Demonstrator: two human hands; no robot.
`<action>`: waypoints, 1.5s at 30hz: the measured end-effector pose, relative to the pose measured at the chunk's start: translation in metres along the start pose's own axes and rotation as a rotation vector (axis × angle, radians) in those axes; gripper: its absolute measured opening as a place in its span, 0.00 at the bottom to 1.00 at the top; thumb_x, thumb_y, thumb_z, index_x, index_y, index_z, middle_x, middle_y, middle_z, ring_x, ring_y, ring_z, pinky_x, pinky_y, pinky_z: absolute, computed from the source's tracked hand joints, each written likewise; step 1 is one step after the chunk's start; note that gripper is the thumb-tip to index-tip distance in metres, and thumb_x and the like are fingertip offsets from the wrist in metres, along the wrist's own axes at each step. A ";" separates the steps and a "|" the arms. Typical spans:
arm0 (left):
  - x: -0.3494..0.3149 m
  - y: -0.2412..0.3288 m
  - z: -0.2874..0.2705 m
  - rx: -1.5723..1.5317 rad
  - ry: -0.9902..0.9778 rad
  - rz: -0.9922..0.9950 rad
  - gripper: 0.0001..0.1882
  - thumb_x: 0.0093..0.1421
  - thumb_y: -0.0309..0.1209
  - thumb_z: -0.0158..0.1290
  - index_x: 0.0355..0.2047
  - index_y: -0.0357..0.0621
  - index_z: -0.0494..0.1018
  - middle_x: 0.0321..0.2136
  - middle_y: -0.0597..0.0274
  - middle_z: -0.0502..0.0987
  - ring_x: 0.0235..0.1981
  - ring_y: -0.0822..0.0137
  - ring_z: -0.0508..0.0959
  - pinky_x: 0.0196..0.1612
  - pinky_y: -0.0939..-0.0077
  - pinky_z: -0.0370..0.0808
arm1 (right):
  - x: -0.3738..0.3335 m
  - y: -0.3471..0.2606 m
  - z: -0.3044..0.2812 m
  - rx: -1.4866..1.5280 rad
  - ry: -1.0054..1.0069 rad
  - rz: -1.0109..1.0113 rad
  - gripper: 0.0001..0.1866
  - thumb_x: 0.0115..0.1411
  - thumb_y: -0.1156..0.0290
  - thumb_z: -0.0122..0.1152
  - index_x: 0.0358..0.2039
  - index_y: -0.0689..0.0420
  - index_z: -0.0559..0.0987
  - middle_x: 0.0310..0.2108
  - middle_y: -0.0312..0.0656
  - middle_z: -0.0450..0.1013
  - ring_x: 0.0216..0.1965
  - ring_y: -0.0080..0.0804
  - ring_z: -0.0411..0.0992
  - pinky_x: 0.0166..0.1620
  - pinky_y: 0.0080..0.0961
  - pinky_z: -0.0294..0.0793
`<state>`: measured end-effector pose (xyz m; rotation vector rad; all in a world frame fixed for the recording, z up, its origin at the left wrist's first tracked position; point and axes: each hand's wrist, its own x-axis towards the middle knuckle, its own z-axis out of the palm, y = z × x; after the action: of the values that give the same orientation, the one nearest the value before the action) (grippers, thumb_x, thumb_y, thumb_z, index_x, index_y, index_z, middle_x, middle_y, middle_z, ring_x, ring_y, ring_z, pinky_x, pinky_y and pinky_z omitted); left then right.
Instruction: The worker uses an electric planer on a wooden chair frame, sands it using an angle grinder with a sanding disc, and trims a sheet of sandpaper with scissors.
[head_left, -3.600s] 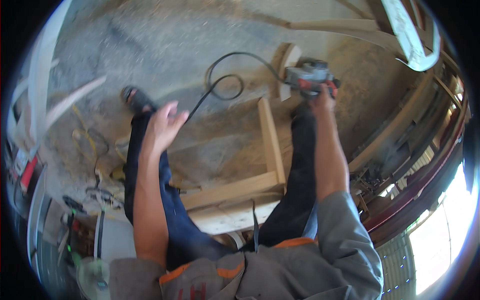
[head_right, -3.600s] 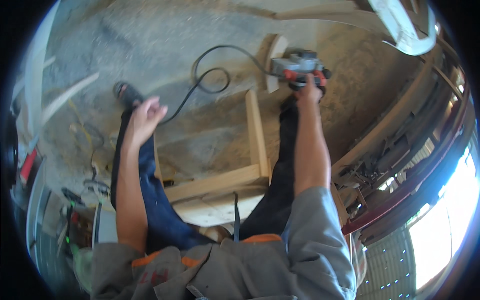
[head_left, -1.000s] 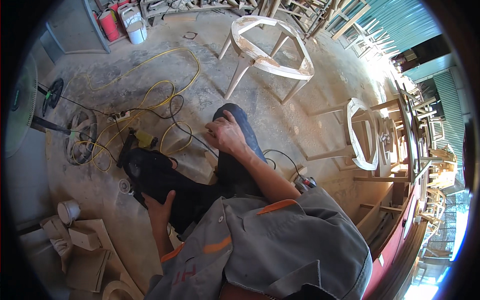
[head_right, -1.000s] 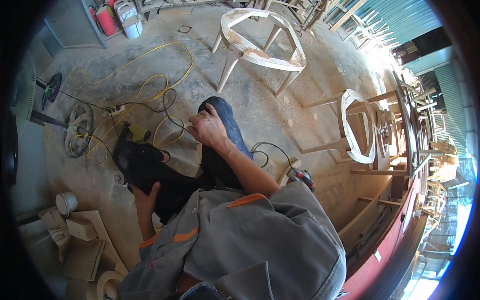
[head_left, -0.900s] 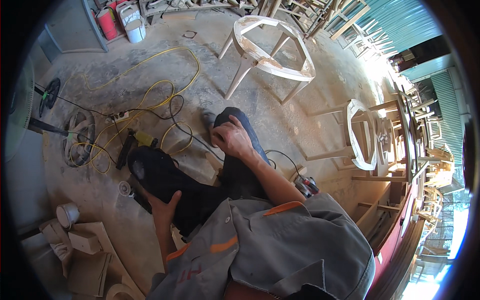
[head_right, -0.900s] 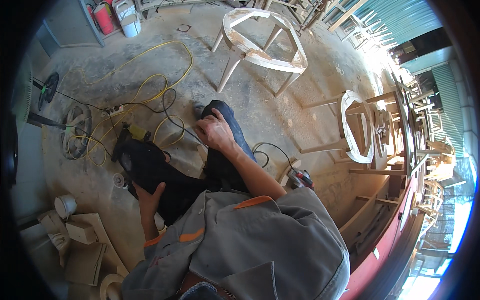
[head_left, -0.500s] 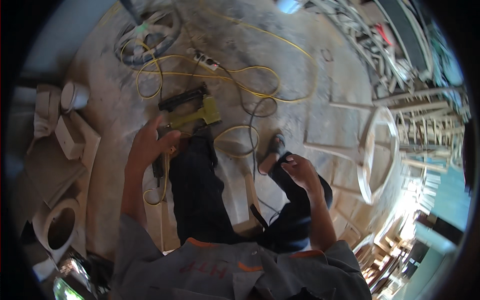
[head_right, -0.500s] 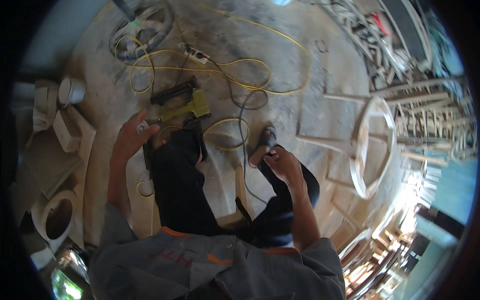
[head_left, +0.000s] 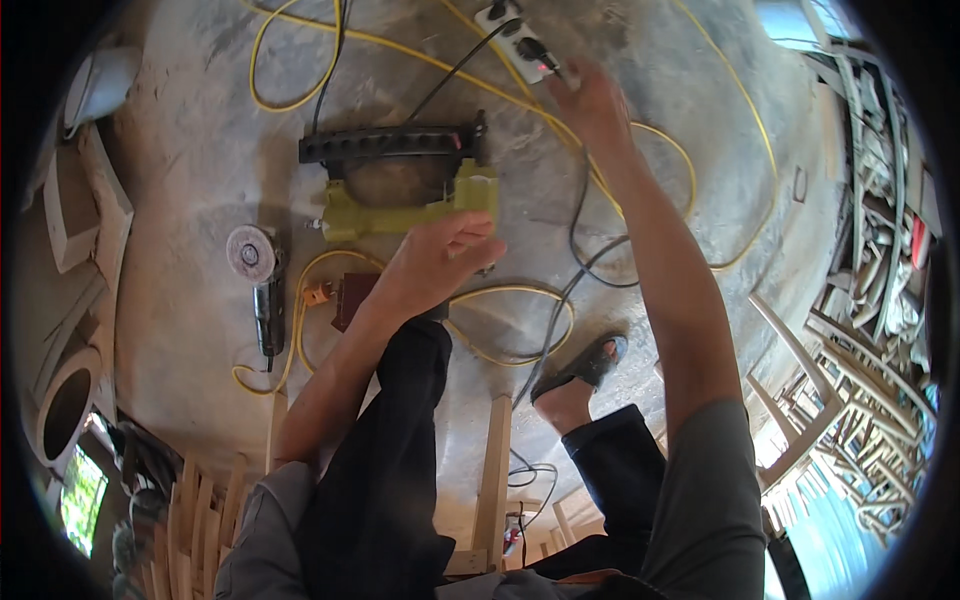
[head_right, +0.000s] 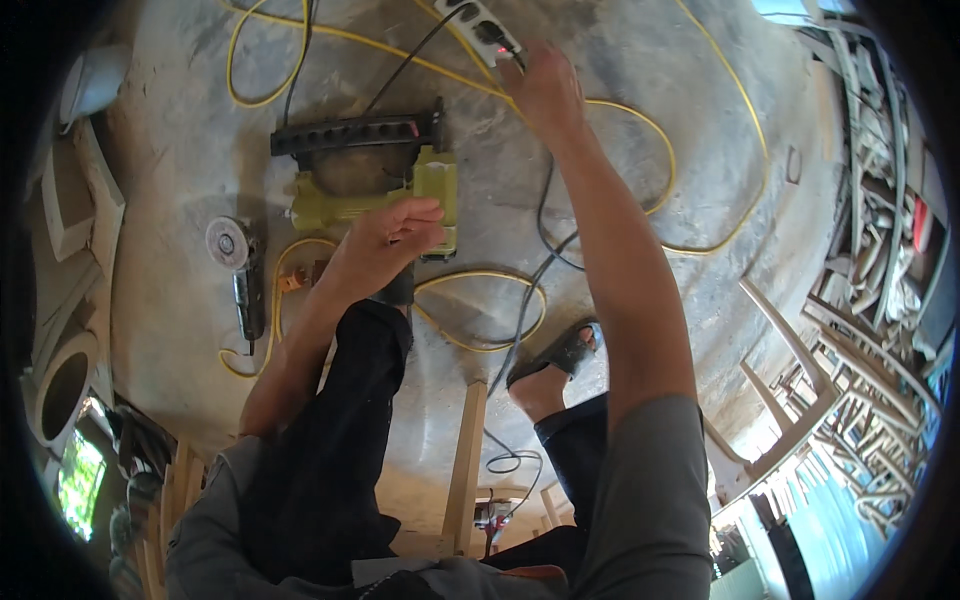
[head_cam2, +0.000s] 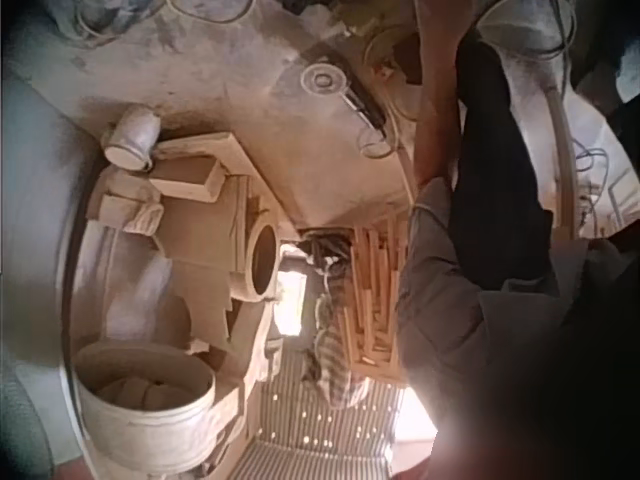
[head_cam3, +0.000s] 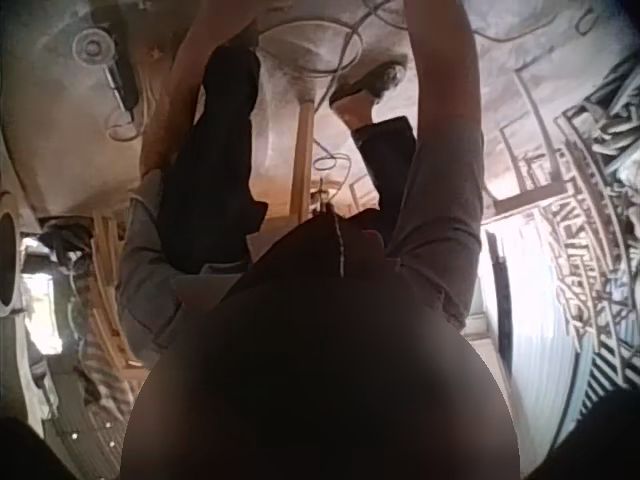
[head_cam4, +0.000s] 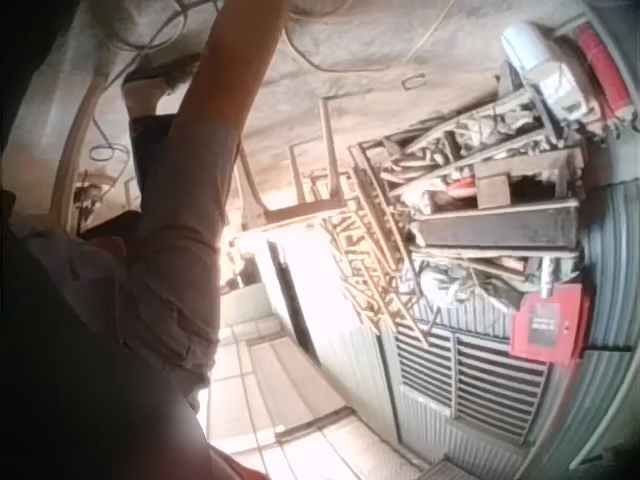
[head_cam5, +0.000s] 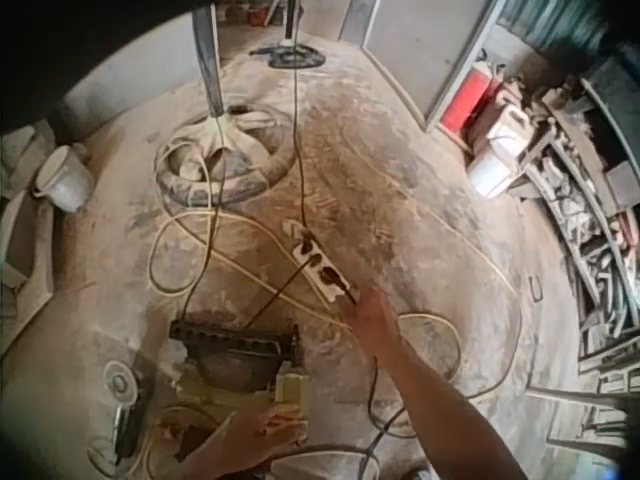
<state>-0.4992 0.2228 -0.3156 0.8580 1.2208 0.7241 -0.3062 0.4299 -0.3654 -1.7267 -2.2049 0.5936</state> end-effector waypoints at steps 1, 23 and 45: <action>0.007 -0.003 -0.008 -0.007 0.024 0.004 0.26 0.59 0.44 0.58 0.48 0.32 0.72 0.42 0.51 0.79 0.44 0.63 0.79 0.46 0.72 0.74 | 0.017 -0.008 0.018 -0.007 0.111 -0.031 0.20 0.55 0.55 0.63 0.38 0.59 0.78 0.35 0.55 0.76 0.41 0.55 0.74 0.43 0.46 0.73; 0.177 0.076 -0.021 -0.688 0.283 0.094 0.33 0.58 0.67 0.45 0.19 0.49 0.60 0.14 0.69 0.56 0.15 0.71 0.59 0.19 0.70 0.61 | 0.020 -0.057 0.002 0.264 -0.007 0.072 0.22 0.58 0.54 0.63 0.39 0.62 0.83 0.25 0.37 0.79 0.27 0.20 0.73 0.32 0.20 0.70; 0.229 0.051 -0.026 -0.497 0.436 -0.339 0.51 0.55 0.71 0.41 0.65 0.42 0.55 0.61 0.46 0.61 0.58 0.49 0.66 0.54 0.50 0.68 | -0.075 -0.029 -0.127 1.004 0.037 0.380 0.13 0.66 0.64 0.51 0.39 0.60 0.78 0.23 0.34 0.72 0.19 0.14 0.59 0.25 0.14 0.59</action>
<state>-0.4795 0.4469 -0.3858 0.0745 1.4360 0.9077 -0.2545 0.3705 -0.2379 -1.5015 -1.1397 1.4184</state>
